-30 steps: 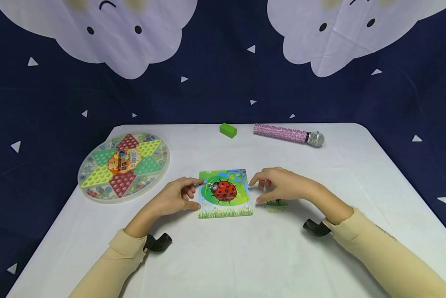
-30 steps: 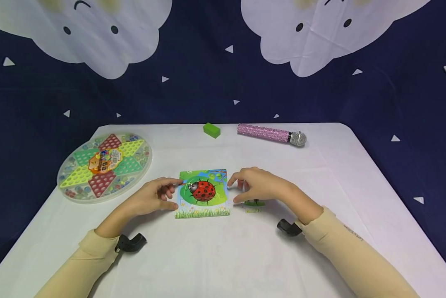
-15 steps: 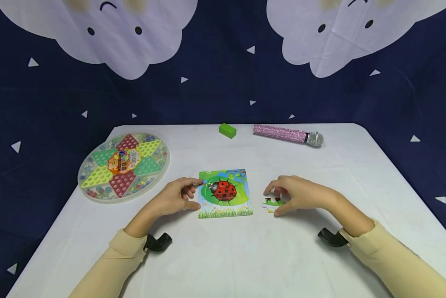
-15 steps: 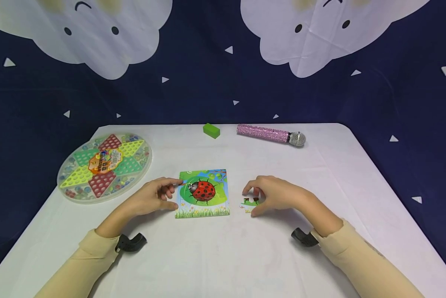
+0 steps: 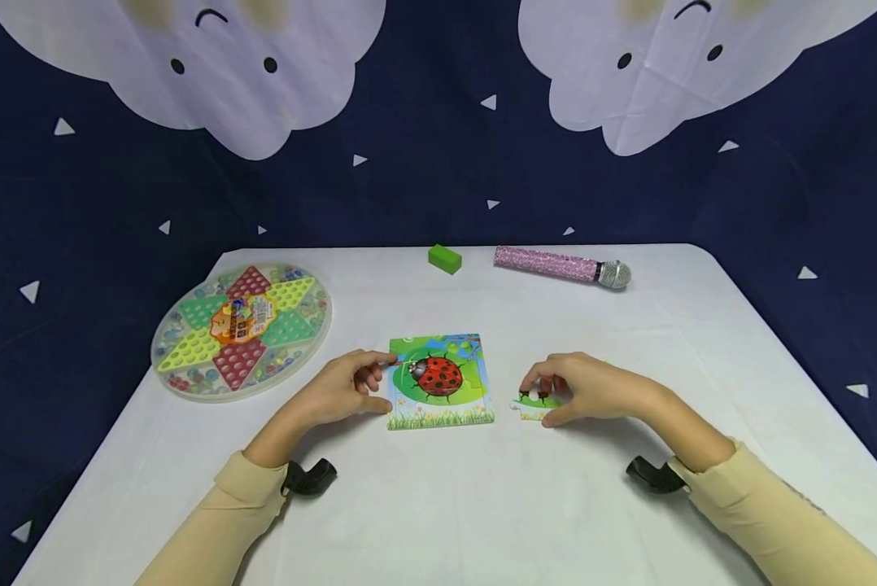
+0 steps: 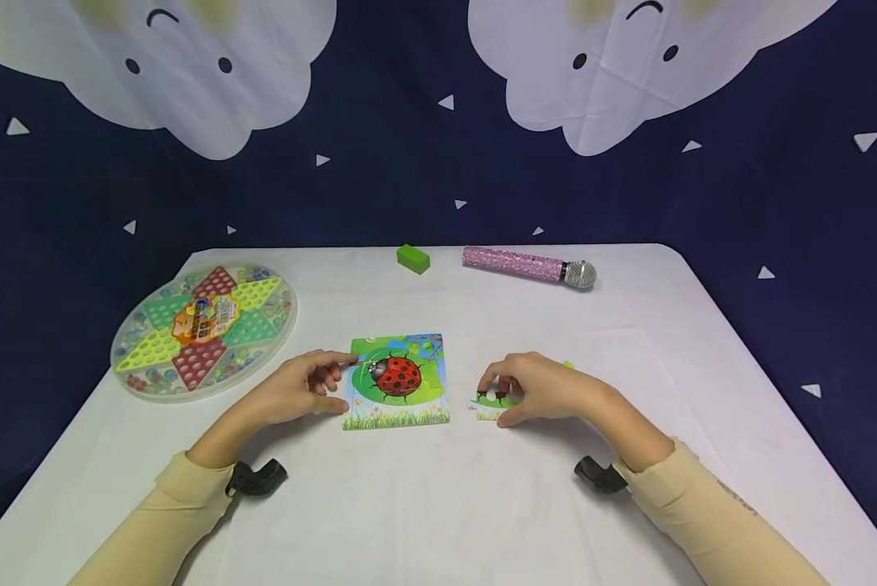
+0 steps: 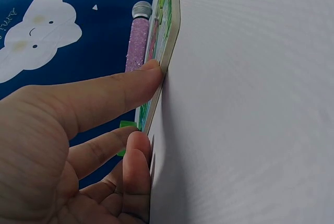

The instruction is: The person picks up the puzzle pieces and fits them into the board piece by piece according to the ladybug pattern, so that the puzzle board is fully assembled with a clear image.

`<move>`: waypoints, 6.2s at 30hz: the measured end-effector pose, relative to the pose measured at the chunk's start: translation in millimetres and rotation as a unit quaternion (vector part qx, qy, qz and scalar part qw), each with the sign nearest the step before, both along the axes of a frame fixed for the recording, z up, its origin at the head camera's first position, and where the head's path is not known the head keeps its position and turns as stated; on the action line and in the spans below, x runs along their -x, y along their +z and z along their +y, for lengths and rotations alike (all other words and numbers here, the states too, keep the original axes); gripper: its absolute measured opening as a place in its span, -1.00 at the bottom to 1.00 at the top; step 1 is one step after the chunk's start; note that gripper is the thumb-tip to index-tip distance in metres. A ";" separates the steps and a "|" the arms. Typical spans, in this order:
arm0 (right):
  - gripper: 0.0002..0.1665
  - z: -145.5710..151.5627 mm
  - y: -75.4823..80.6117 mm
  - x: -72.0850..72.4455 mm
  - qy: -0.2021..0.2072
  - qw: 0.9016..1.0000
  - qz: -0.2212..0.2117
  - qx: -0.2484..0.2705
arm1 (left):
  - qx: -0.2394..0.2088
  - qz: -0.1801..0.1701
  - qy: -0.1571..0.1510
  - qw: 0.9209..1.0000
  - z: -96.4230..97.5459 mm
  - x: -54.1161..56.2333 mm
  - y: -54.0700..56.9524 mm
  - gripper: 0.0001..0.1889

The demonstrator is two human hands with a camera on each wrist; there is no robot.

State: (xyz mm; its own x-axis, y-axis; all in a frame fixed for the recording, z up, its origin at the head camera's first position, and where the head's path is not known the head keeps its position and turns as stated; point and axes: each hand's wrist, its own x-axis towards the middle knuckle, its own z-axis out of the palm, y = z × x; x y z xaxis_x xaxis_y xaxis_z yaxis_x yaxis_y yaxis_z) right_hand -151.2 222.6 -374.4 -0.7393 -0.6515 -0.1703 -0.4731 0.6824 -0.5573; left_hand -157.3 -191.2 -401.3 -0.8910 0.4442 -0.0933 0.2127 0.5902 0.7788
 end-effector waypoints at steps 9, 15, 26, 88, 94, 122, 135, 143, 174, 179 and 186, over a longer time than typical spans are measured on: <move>-0.53 -0.9 -1.7 1.6 0.005 1.000 0.001 0.007 | 0.001 0.002 0.000 1.000 0.3 -0.3 0.0 -0.24; -0.52 -9.6 1.2 6.5 0.017 1.000 0.014 0.019 | -0.003 -0.001 0.001 1.000 -0.1 0.0 -1.0 -0.24; -0.50 -56.1 4.9 18.7 0.057 0.998 0.027 0.025 | -0.011 -0.004 0.006 1.000 -0.3 0.3 -1.1 -0.26; -0.66 -98.1 3.4 34.4 0.097 0.993 0.046 0.045 | -0.006 -0.008 0.006 1.000 0.5 1.8 -0.3 -0.24; -0.65 -70.9 9.9 36.8 0.064 0.995 0.056 0.057 | -0.005 -0.009 0.006 1.000 0.5 2.3 -0.4 -0.23; -0.44 62.0 18.4 21.0 -0.098 0.993 0.070 -0.007 | -0.004 -0.008 0.003 1.000 0.5 1.8 0.3 -0.24; -0.32 92.5 5.9 8.3 -0.130 0.990 0.045 -0.033 | -0.009 -0.008 -0.001 1.000 0.0 1.0 1.3 -0.25; -0.34 94.2 3.8 7.9 -0.133 0.990 0.028 -0.029 | -0.011 -0.012 -0.001 1.000 -0.1 1.9 1.0 -0.25; -0.44 89.4 -5.1 11.2 -0.132 0.990 0.037 -0.013 | -0.017 -0.014 0.004 1.000 -1.0 2.7 -0.7 -0.24; -0.48 88.6 -6.7 9.9 -0.129 0.991 0.044 -0.007 | -0.018 -0.016 0.004 1.000 -0.3 2.5 0.3 -0.23; -0.49 84.5 -8.5 9.1 -0.125 0.991 0.051 0.008 | -0.017 -0.016 0.002 1.000 0.7 3.7 0.0 -0.23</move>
State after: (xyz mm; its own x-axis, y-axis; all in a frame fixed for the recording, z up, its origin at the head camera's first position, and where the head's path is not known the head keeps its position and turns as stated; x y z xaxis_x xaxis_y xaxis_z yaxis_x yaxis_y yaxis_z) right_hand -160.3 307.1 -382.9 -0.8906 -0.4480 -0.0780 -0.3447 0.7771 -0.5266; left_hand -161.0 -190.5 -401.3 -0.8897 0.4440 -0.1063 0.1851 0.5637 0.8050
